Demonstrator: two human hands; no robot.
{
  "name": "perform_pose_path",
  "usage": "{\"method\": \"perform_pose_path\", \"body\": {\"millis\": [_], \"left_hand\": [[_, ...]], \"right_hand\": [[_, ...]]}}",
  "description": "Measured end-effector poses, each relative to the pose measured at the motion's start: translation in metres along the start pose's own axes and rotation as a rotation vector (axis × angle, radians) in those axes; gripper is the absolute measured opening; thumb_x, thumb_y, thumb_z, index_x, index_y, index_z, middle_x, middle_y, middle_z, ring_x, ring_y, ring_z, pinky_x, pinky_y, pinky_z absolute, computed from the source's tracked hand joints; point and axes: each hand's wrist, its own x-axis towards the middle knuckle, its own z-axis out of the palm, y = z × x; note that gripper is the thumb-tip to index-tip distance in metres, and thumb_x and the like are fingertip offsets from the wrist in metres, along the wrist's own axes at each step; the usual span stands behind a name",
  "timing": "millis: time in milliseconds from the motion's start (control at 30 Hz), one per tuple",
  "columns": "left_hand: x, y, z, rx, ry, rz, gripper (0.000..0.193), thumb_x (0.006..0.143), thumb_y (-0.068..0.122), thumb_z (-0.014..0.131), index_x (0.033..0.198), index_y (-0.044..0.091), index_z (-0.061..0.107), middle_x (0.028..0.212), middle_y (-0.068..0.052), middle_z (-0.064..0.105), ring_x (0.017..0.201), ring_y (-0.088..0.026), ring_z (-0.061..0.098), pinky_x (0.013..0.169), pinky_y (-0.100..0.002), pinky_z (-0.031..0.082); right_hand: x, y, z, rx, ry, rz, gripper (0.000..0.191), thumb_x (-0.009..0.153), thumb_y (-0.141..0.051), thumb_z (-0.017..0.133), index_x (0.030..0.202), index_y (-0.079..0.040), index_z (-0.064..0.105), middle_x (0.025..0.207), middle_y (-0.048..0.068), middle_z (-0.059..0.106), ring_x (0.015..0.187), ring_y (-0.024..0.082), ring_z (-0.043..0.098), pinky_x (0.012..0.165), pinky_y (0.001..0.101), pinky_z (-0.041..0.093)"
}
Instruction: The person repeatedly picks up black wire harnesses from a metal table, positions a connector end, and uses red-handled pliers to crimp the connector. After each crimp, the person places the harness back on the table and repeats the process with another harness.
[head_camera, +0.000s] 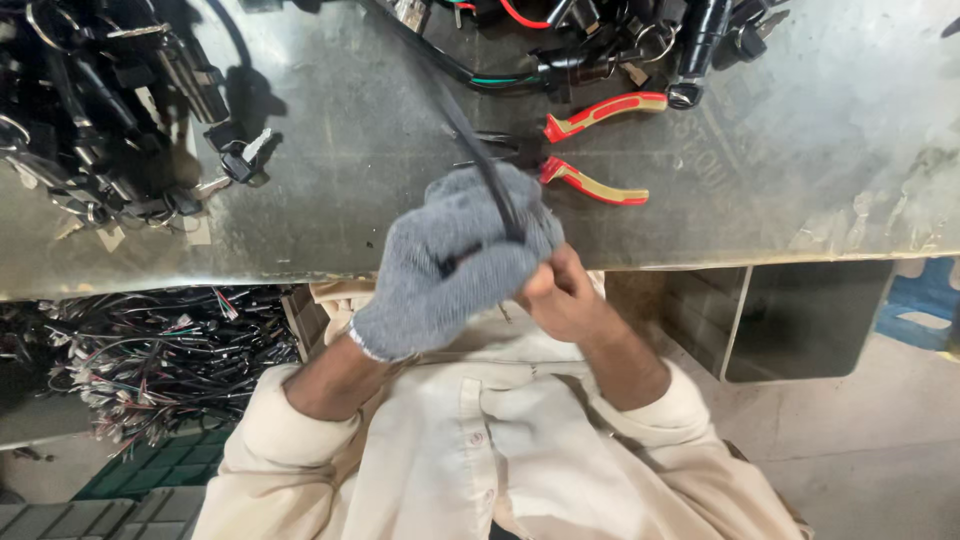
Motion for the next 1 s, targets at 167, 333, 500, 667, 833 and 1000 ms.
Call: {"method": "perform_pose_path", "body": {"millis": [167,333,500,667,833,1000], "left_hand": [[0.005,-0.009,0.004,-0.127,0.059,0.003,0.048,0.105,0.023,0.064,0.146,0.001,0.051,0.149,-0.014,0.051,0.140,-0.024,0.049,0.117,-0.038,0.041],[-0.011,-0.008,-0.004,0.029,0.169,-0.074,0.039,0.112,0.015,0.056,0.147,0.000,0.049,0.134,-0.013,0.061,0.116,-0.021,0.062,0.107,-0.036,0.054],[-0.024,-0.001,-0.014,0.047,0.172,0.105,0.032,0.113,0.009,0.059,0.142,0.000,0.050,0.120,-0.012,0.057,0.107,-0.023,0.060,0.098,-0.032,0.053],[-0.024,0.012,-0.018,0.121,0.041,0.160,0.028,0.114,0.009,0.059,0.139,0.001,0.052,0.117,-0.012,0.060,0.105,-0.023,0.062,0.097,-0.031,0.053],[-0.018,0.030,-0.016,0.031,-0.078,0.107,0.030,0.115,0.013,0.058,0.142,0.002,0.052,0.114,-0.009,0.061,0.099,-0.019,0.062,0.094,-0.029,0.055],[-0.034,0.020,-0.010,0.083,-0.056,0.095,0.032,0.110,0.009,0.060,0.140,0.000,0.053,0.117,-0.012,0.063,0.102,-0.021,0.063,0.093,-0.031,0.055]], "right_hand": [[0.014,-0.006,0.018,-0.320,0.350,-0.158,0.066,0.109,-0.053,0.051,0.141,0.003,0.036,0.122,0.008,0.050,0.095,0.016,0.055,0.091,0.0322,0.051],[0.035,-0.076,0.058,-1.340,0.069,-0.488,0.072,0.106,-0.062,0.052,0.143,-0.001,0.040,0.134,0.016,0.046,0.124,0.030,0.050,0.106,0.0468,0.041],[0.056,-0.115,0.050,-1.972,0.196,-0.464,0.067,0.094,-0.059,0.069,0.133,-0.005,0.059,0.128,0.016,0.059,0.120,0.035,0.052,0.100,0.0477,0.035],[0.047,-0.096,0.015,-1.878,0.287,-0.342,0.064,0.101,-0.061,0.072,0.131,-0.006,0.060,0.117,0.010,0.063,0.105,0.030,0.059,0.102,0.0499,0.031],[0.039,-0.096,0.011,0.030,0.327,-0.401,0.071,0.087,-0.059,0.074,0.127,-0.002,0.061,0.110,0.011,0.065,0.094,0.020,0.062,0.084,0.0324,0.049],[0.044,-0.101,0.046,-0.814,0.220,-0.185,0.036,0.079,-0.004,0.060,0.115,0.001,0.067,0.105,0.014,0.070,0.089,0.026,0.069,0.081,0.0379,0.057]]}}
